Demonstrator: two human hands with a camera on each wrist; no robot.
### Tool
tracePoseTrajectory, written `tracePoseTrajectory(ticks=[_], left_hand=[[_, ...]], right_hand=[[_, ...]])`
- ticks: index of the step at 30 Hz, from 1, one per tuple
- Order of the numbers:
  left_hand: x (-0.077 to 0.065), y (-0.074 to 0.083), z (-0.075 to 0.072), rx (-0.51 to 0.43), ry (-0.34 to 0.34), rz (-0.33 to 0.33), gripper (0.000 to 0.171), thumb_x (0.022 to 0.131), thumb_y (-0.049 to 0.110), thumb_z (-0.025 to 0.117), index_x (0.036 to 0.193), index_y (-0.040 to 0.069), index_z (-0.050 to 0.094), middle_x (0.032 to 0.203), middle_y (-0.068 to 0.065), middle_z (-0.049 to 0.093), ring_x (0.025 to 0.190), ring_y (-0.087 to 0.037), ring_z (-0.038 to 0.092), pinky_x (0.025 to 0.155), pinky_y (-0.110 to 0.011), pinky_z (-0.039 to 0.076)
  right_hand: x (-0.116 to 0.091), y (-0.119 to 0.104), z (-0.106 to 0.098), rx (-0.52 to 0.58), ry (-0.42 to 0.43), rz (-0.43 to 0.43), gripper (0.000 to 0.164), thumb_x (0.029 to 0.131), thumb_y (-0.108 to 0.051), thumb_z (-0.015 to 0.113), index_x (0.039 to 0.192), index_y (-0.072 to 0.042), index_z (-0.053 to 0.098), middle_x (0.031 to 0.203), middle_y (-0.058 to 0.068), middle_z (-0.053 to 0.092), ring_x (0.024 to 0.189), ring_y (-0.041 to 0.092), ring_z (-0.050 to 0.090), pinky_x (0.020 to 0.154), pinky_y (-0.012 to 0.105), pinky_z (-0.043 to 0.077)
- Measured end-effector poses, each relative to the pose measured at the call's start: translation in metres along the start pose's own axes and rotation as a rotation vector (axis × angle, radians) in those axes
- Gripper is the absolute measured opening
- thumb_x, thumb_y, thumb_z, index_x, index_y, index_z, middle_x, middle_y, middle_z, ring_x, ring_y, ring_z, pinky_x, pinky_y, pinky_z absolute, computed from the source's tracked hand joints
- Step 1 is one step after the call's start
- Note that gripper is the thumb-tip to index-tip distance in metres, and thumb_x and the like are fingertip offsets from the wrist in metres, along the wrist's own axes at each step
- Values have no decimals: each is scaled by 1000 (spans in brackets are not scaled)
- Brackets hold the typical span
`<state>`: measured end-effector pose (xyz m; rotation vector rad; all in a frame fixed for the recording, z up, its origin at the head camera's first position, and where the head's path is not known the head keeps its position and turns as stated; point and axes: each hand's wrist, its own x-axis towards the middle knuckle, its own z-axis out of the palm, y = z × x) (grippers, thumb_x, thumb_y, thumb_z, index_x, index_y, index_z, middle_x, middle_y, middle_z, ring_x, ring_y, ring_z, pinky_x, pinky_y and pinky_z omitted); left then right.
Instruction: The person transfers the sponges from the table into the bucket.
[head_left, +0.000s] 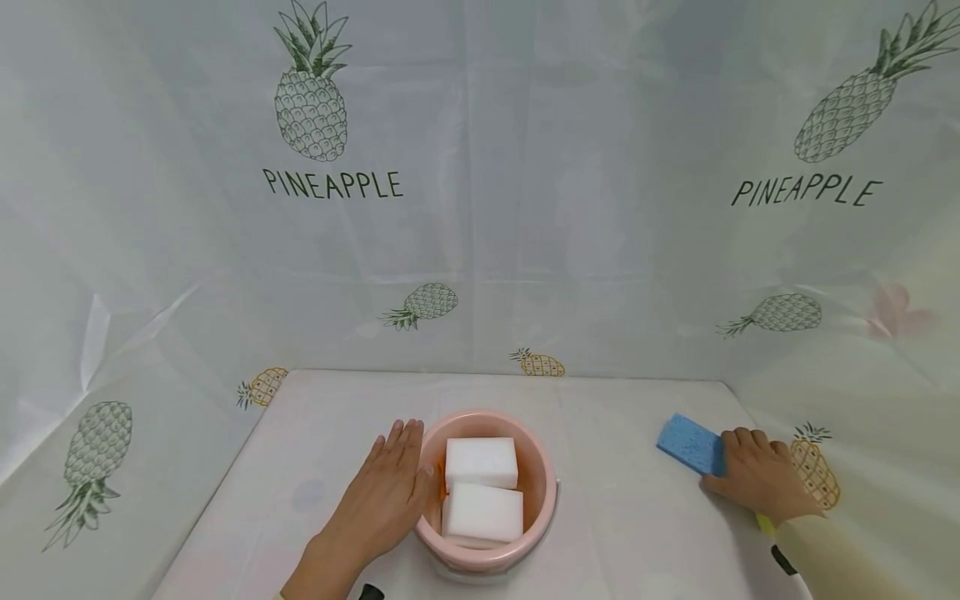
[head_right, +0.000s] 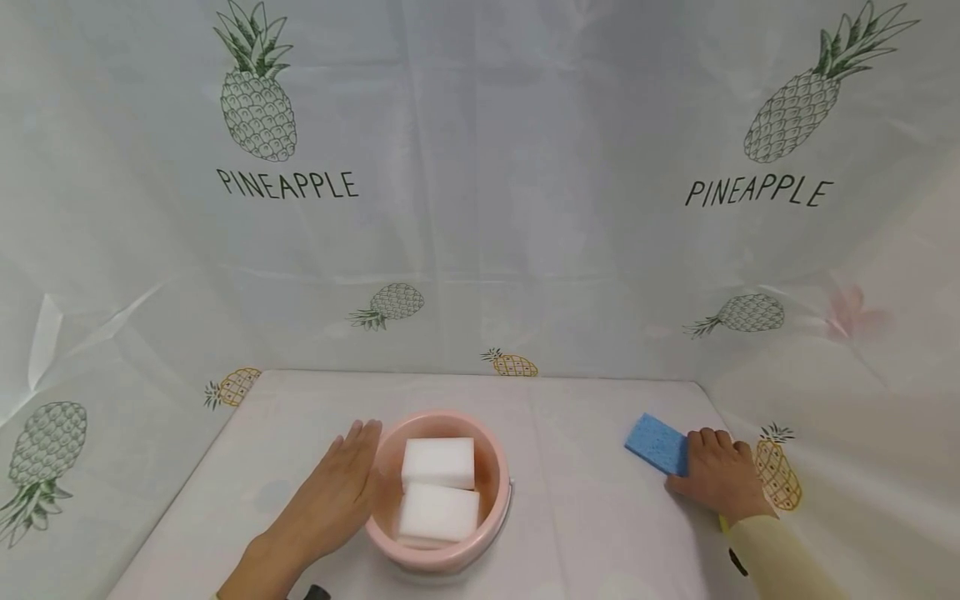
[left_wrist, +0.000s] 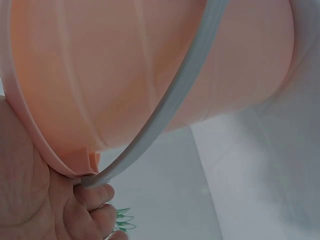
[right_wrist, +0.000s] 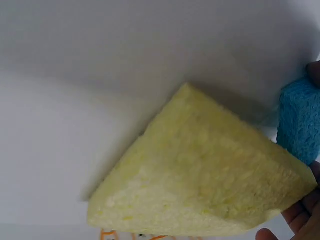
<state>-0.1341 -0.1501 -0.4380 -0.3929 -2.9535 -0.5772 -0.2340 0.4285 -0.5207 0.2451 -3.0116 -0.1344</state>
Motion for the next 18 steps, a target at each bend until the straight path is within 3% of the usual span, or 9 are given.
tracePoseTrajectory(ticks=[6, 18], left_hand=[[-1, 1, -1, 2, 10, 11, 61, 113, 30, 43, 162, -5, 34, 170, -19, 34, 161, -38, 25, 130, -58, 23], [-1, 1, 0, 5, 21, 13, 61, 113, 30, 43, 162, -5, 34, 169, -19, 35, 160, -38, 26, 130, -58, 23]], right_hand=[[11, -24, 3, 19, 116, -54, 76, 78, -44, 82, 121, 11, 52, 117, 30, 56, 111, 50, 50, 90, 70, 38], [36, -66, 11, -80, 226, -151, 78, 76, -42, 86, 123, 9, 51, 122, 28, 58, 115, 47, 52, 100, 68, 42]])
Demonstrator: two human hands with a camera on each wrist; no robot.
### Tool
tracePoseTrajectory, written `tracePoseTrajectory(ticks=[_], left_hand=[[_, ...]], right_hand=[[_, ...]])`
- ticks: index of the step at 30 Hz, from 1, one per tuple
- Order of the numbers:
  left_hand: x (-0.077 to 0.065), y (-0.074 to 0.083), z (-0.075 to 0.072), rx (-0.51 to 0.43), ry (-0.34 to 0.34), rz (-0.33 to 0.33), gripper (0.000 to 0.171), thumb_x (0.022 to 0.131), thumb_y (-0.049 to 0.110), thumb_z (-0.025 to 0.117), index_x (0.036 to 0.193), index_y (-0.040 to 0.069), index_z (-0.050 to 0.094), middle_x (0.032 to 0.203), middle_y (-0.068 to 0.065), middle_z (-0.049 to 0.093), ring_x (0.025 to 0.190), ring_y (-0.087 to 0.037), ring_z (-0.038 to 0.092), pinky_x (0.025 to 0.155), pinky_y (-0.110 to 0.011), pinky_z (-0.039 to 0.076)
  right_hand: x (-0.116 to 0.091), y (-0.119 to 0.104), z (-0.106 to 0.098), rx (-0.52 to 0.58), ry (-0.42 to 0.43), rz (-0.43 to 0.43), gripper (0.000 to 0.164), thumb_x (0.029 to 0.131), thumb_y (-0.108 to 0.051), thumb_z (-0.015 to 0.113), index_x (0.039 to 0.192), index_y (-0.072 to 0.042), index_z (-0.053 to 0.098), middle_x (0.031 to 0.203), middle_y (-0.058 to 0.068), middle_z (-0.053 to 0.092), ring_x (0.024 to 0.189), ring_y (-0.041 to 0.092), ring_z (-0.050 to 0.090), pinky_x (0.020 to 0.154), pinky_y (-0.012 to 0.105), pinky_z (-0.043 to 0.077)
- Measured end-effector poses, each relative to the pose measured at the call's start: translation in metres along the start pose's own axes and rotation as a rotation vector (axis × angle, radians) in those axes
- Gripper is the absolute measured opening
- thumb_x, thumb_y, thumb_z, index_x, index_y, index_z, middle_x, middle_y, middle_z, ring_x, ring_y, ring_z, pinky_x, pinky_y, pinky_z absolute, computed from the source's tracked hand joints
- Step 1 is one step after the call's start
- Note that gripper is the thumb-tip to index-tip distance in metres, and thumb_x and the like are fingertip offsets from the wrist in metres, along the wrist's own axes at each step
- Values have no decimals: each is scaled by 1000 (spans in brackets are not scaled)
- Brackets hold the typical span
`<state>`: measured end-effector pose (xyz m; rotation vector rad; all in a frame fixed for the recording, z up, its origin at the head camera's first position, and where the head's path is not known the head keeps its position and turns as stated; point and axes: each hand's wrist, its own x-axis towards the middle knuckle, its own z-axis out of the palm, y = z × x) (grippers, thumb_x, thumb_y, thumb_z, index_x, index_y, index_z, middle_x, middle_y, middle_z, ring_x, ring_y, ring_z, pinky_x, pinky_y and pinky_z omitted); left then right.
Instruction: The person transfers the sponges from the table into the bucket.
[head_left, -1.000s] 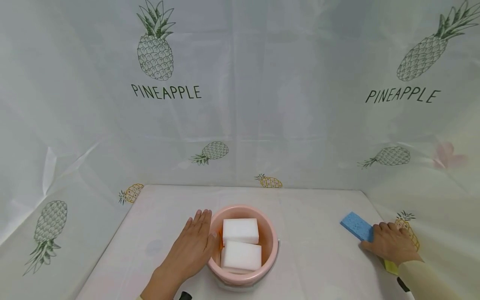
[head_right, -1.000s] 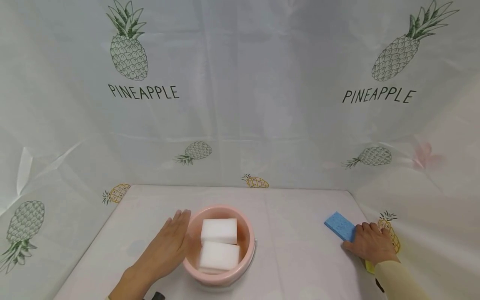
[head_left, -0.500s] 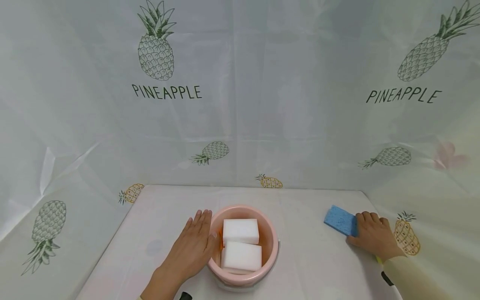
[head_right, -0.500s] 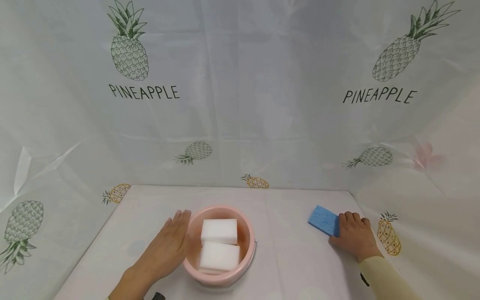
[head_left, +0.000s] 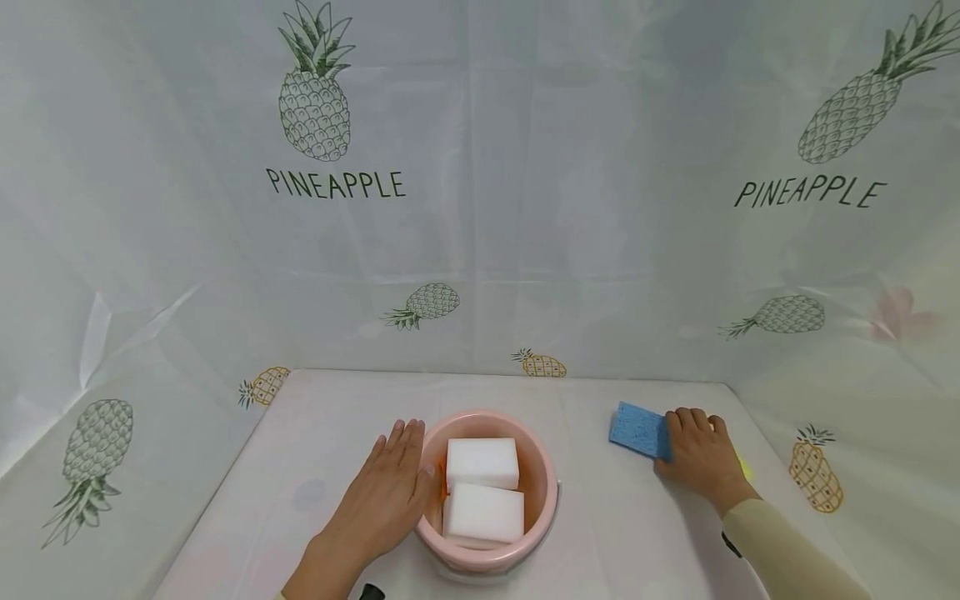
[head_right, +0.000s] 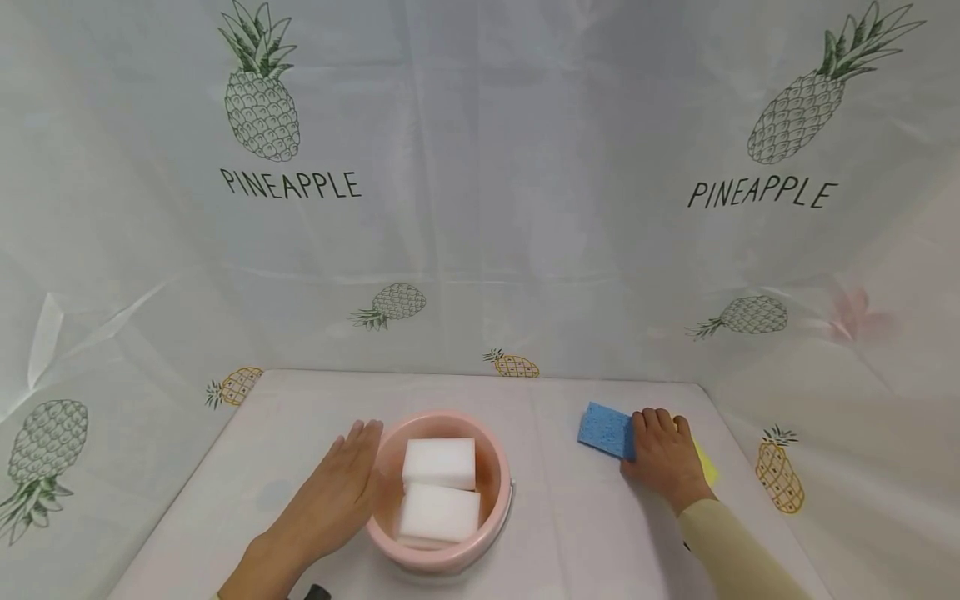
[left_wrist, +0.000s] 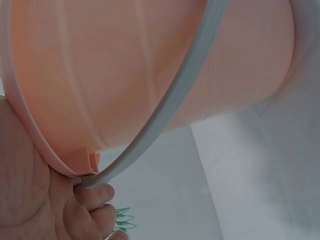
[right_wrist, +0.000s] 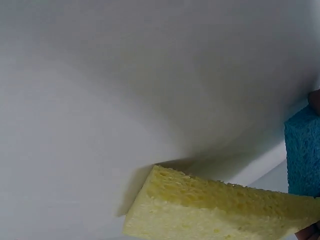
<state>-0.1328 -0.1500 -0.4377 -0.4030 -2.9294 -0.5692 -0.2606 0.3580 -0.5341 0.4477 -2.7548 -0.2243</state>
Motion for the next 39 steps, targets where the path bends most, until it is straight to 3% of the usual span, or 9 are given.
tracePoseTrajectory(ticks=[4, 10, 19, 27, 34, 39], left_hand=[[0, 0, -1, -1, -3, 3, 61, 113, 31, 43, 162, -5, 34, 169, -20, 34, 160, -38, 26, 130, -58, 23], [1, -1, 1, 4, -10, -12, 62, 113, 31, 44, 162, -4, 33, 170, -19, 33, 161, -37, 25, 131, -57, 22], [2, -2, 1, 24, -9, -6, 63, 112, 32, 45, 162, -5, 34, 169, -20, 34, 161, -38, 25, 130, -58, 23], [4, -3, -5, 30, -46, -7, 64, 113, 37, 44, 163, -2, 34, 170, -20, 33, 162, -37, 23, 131, -58, 20], [6, -6, -6, 16, -85, -1, 63, 115, 38, 37, 164, -1, 31, 171, -19, 31, 162, -35, 21, 132, -57, 19], [5, -9, -5, 27, -79, 4, 62, 114, 36, 39, 164, -1, 33, 170, -17, 33, 162, -34, 23, 132, -56, 20]], right_hand=[[8, -14, -1, 1, 22, -24, 78, 76, -43, 86, 125, 8, 51, 123, 27, 58, 116, 46, 51, 100, 67, 42], [20, -38, -10, 92, 43, -23, 78, 81, -45, 83, 128, 7, 50, 126, 26, 56, 117, 46, 50, 99, 66, 41], [38, -68, -38, 100, 110, -60, 74, 80, -50, 79, 124, 4, 54, 121, 22, 59, 113, 42, 53, 95, 61, 44], [52, -96, -88, 126, 228, -140, 71, 76, -52, 78, 117, 2, 59, 112, 21, 63, 104, 40, 56, 87, 58, 46], [53, -135, -146, 180, 170, -186, 74, 78, -56, 80, 125, -2, 61, 121, 16, 63, 113, 36, 55, 94, 57, 47], [48, -167, -175, 216, 122, -302, 73, 81, -62, 80, 126, -6, 63, 122, 8, 64, 115, 30, 56, 99, 53, 47]])
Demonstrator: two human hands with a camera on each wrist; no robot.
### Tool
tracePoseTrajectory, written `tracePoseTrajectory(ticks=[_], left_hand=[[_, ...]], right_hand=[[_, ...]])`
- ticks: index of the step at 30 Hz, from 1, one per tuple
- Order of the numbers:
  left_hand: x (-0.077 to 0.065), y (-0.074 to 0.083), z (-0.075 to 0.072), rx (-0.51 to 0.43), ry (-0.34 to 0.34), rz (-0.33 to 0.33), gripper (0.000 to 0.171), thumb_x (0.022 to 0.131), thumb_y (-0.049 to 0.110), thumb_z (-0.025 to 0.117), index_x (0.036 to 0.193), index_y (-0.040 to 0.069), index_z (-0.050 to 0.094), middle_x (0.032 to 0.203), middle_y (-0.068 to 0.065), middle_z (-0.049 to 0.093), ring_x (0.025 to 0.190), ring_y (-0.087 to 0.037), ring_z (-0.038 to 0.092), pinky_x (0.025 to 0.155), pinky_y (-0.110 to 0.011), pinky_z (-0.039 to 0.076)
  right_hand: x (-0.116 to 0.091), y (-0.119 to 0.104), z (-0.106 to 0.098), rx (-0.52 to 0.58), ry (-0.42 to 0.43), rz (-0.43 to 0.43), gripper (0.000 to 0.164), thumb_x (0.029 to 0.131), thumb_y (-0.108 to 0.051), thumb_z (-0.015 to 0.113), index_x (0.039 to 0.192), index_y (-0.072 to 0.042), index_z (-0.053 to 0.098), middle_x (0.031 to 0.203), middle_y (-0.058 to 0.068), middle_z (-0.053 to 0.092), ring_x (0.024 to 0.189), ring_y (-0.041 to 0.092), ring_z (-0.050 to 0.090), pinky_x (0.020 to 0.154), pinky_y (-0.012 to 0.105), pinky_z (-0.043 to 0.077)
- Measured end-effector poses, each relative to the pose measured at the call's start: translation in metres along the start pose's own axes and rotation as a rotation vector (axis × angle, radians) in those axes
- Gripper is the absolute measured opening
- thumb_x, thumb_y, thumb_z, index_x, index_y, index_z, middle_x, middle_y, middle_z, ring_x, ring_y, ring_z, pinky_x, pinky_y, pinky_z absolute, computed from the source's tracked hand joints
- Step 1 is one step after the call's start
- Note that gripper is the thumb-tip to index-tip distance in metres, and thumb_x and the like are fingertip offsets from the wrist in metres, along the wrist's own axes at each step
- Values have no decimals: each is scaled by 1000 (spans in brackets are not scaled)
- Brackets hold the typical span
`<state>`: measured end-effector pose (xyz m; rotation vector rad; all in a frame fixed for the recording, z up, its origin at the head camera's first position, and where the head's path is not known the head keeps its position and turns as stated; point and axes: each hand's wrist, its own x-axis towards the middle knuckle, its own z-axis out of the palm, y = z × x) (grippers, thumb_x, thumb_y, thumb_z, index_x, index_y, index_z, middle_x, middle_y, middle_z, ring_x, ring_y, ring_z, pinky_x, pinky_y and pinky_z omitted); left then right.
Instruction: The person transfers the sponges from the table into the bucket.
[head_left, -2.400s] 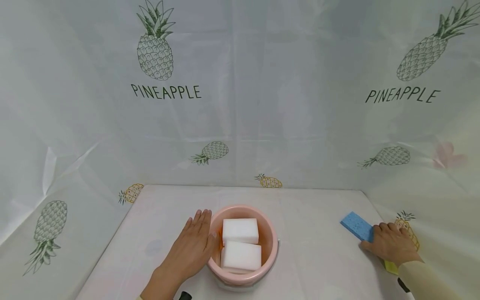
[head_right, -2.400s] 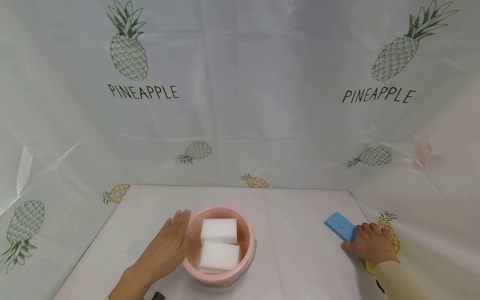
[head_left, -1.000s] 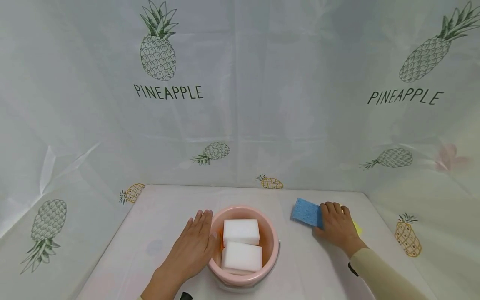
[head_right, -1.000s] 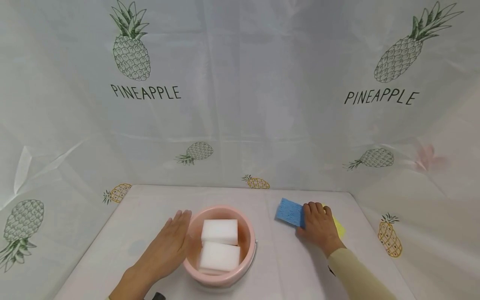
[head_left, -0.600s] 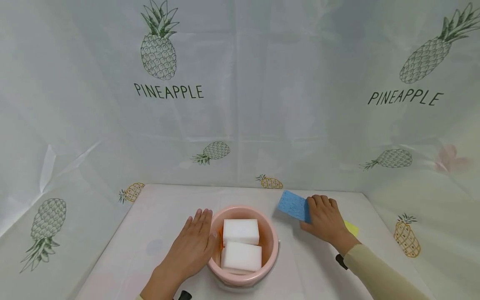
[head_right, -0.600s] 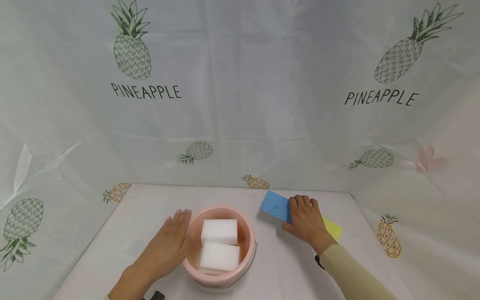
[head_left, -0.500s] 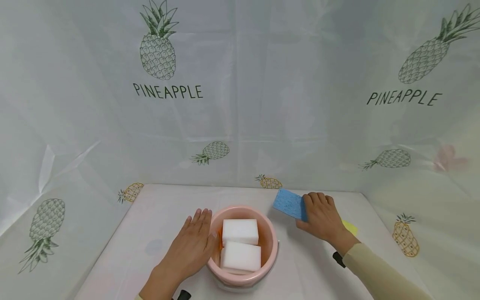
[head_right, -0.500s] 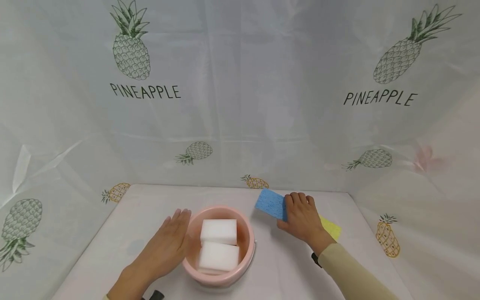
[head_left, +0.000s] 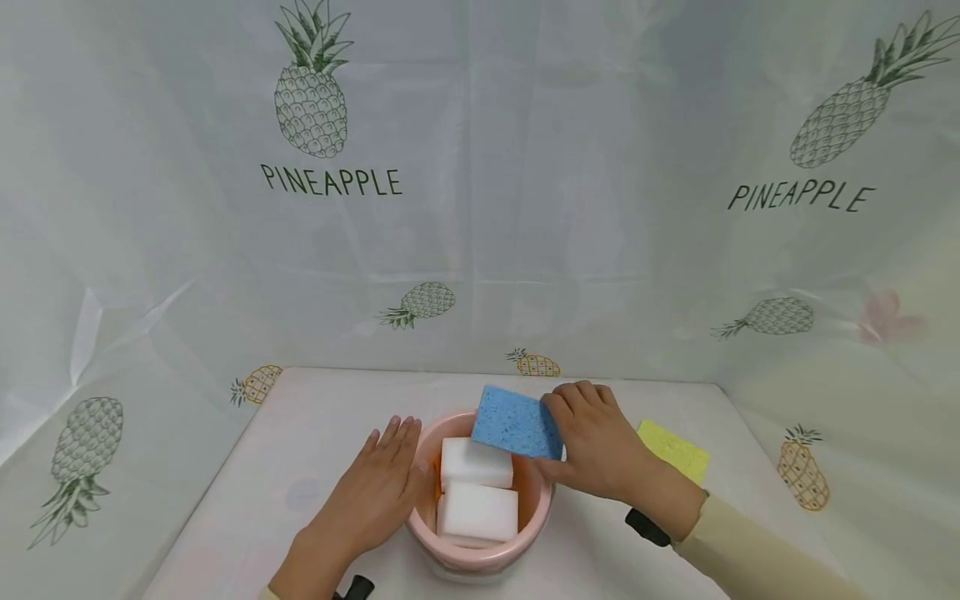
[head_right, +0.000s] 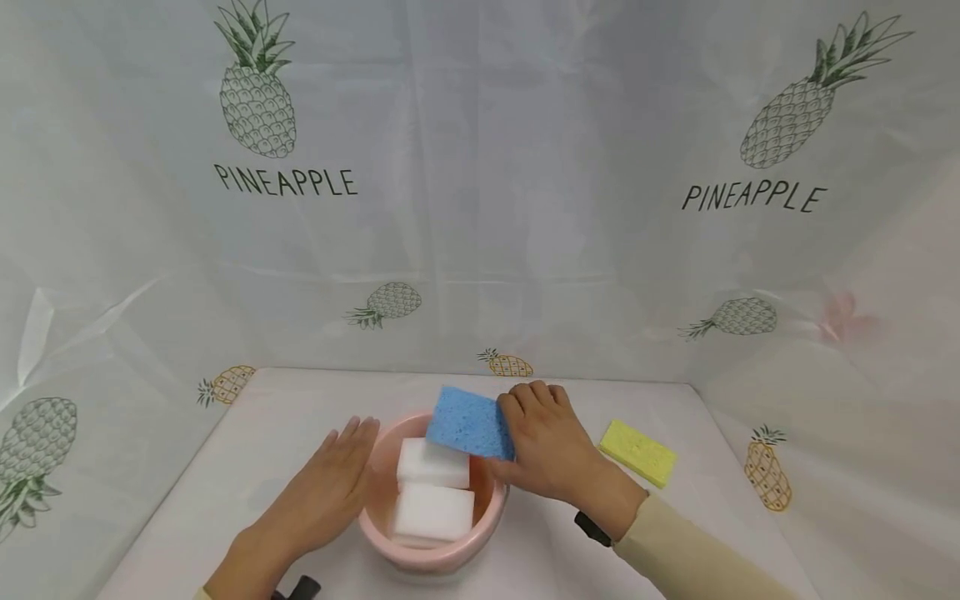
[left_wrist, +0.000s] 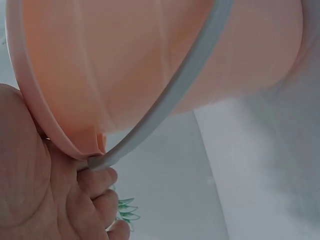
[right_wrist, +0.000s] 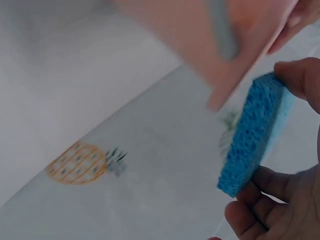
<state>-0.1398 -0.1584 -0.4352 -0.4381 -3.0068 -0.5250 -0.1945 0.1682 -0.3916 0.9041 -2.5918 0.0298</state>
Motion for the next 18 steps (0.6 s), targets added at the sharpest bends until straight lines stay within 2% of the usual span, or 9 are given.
tracePoseTrajectory(ticks=[9, 14, 18], left_hand=[[-1, -1, 0, 27, 15, 22, 60, 115, 34, 38, 163, -2, 34, 169, -19, 35, 161, -36, 26, 131, -57, 22], [-2, 1, -1, 20, 21, 23, 61, 115, 35, 37, 163, -3, 33, 169, -20, 36, 161, -36, 25, 131, -57, 22], [-3, 2, -1, 10, 23, 23, 62, 116, 36, 36, 163, -3, 32, 169, -20, 36, 161, -36, 25, 131, -57, 22]], right_hand=[[5, -45, -6, 88, -138, -176, 61, 81, -60, 77, 121, -16, 65, 114, -4, 61, 106, 16, 50, 96, 41, 44], [10, -55, -4, 104, -231, -234, 59, 82, -63, 76, 118, -17, 66, 111, -6, 60, 105, 13, 50, 97, 40, 45], [15, -58, -4, 94, -268, -265, 58, 81, -63, 78, 114, -17, 67, 107, -7, 61, 102, 12, 50, 93, 37, 44]])
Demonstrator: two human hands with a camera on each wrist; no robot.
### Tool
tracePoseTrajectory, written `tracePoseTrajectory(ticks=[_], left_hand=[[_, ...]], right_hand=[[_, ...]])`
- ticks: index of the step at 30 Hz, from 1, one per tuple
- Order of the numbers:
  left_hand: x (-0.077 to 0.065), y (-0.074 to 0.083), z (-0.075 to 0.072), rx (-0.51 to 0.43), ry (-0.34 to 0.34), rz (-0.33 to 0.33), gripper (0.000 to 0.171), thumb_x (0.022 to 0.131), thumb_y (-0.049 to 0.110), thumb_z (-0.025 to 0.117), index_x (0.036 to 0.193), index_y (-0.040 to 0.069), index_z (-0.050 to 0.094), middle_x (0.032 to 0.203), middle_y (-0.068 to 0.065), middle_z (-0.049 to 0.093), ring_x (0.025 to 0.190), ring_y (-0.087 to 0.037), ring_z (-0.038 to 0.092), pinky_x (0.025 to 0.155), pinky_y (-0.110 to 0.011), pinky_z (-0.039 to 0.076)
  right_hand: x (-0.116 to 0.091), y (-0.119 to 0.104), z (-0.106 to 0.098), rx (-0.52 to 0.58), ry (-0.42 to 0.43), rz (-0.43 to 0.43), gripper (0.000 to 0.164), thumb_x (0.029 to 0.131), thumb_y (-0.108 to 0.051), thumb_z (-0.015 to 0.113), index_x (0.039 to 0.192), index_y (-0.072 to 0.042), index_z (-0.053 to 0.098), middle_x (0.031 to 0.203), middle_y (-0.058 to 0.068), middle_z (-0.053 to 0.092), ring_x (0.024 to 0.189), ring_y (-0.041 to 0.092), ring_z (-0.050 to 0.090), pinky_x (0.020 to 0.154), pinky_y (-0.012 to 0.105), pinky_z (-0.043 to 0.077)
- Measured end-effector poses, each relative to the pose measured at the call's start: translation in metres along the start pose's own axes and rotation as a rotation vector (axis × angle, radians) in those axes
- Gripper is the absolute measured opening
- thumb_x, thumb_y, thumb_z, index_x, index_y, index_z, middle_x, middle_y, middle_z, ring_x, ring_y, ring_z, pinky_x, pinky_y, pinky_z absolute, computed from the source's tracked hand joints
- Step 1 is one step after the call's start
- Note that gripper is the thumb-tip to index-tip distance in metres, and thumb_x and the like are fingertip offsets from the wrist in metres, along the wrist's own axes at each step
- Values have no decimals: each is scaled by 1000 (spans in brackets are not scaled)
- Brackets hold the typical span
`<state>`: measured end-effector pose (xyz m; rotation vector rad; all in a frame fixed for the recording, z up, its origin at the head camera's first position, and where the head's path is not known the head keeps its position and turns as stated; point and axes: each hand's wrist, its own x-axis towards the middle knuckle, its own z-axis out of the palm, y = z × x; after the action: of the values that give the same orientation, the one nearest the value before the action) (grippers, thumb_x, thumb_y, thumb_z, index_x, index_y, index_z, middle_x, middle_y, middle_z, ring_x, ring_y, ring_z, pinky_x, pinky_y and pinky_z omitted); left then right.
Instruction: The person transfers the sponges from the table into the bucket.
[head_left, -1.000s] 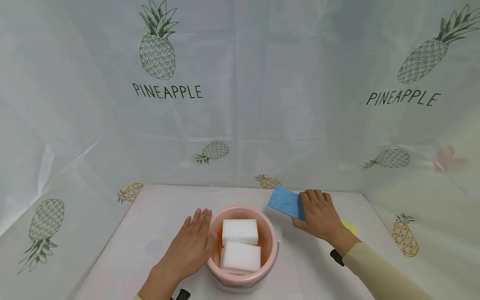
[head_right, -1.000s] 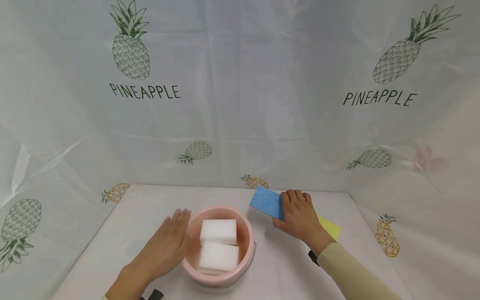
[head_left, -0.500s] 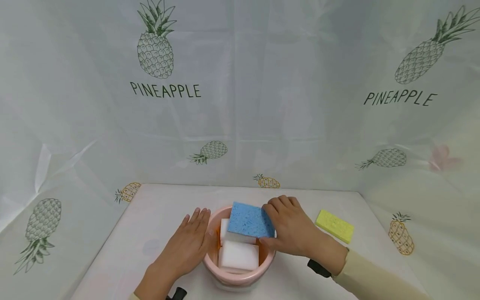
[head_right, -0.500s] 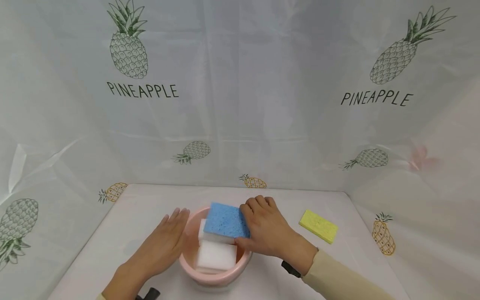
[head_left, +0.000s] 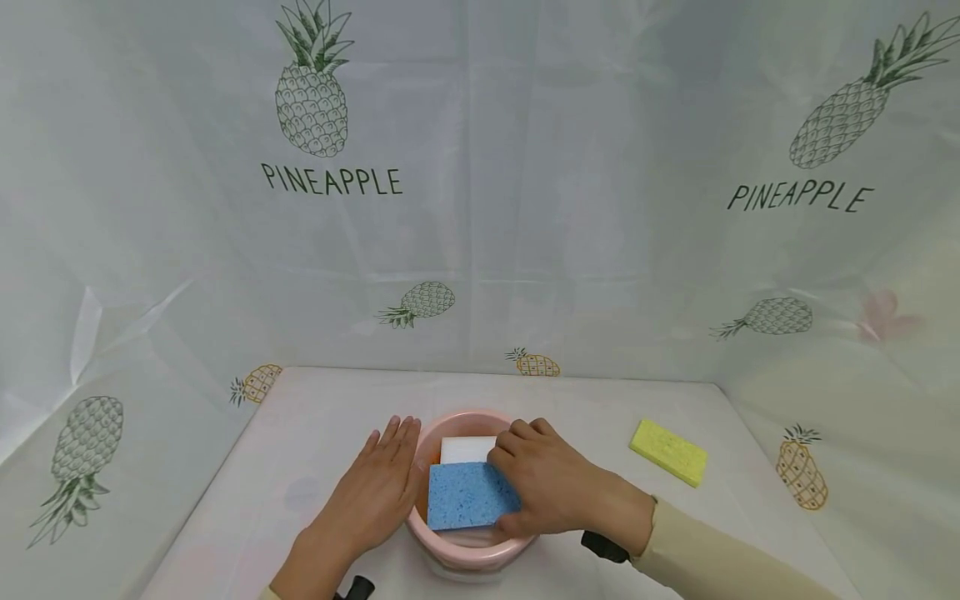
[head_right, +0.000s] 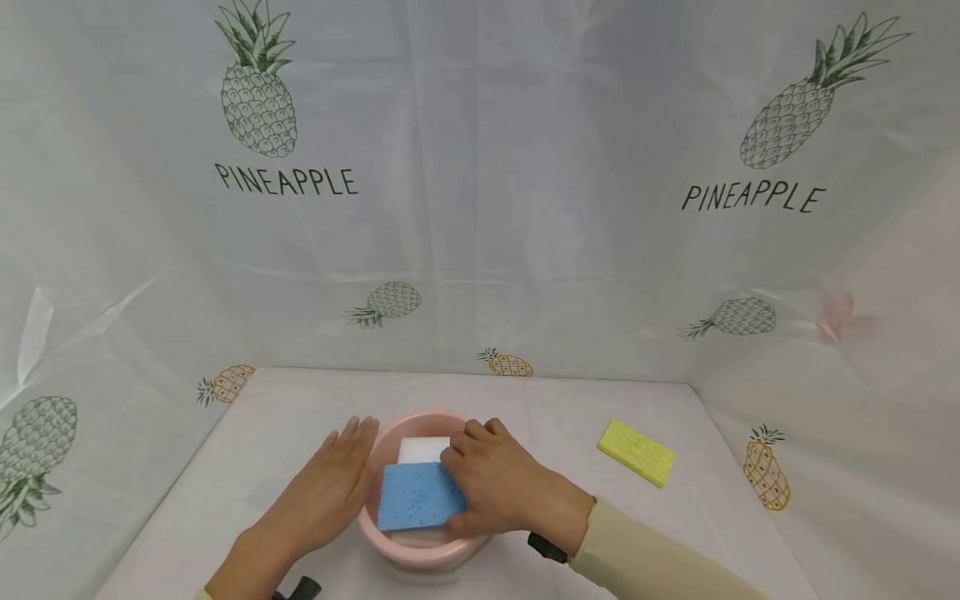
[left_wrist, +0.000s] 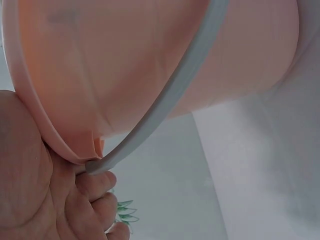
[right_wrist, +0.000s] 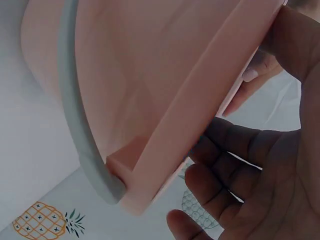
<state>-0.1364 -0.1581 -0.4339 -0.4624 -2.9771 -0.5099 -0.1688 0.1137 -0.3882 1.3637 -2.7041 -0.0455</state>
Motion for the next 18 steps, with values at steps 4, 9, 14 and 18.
tracePoseTrajectory(ticks=[4, 9, 14, 18], left_hand=[[0, 1, 0, -4, 4, -1, 62, 116, 36, 36, 163, -3, 33, 169, -20, 36, 161, -37, 25, 131, -57, 22], [0, 1, 1, 2, 14, 7, 61, 115, 34, 39, 162, -4, 33, 168, -21, 36, 161, -37, 26, 130, -58, 23], [0, 1, 1, -1, 19, 3, 62, 115, 35, 39, 162, -4, 34, 168, -21, 36, 161, -37, 25, 130, -58, 22], [-1, 2, 2, 0, 17, 1, 62, 115, 36, 39, 162, -4, 34, 168, -21, 36, 161, -38, 25, 130, -58, 22]], right_hand=[[5, 0, -1, -21, -31, -7, 56, 78, -61, 81, 109, -17, 68, 101, -8, 61, 97, 11, 48, 86, 34, 42], [10, -2, -2, -43, -79, -4, 56, 75, -61, 85, 106, -18, 69, 94, -10, 59, 91, 10, 45, 80, 31, 38], [11, -4, -5, -82, -100, 8, 61, 73, -67, 87, 107, -19, 72, 91, -9, 60, 89, 10, 45, 78, 32, 36], [8, -2, -6, -83, -75, 18, 62, 75, -70, 85, 106, -18, 73, 90, -9, 59, 90, 11, 46, 80, 32, 37]])
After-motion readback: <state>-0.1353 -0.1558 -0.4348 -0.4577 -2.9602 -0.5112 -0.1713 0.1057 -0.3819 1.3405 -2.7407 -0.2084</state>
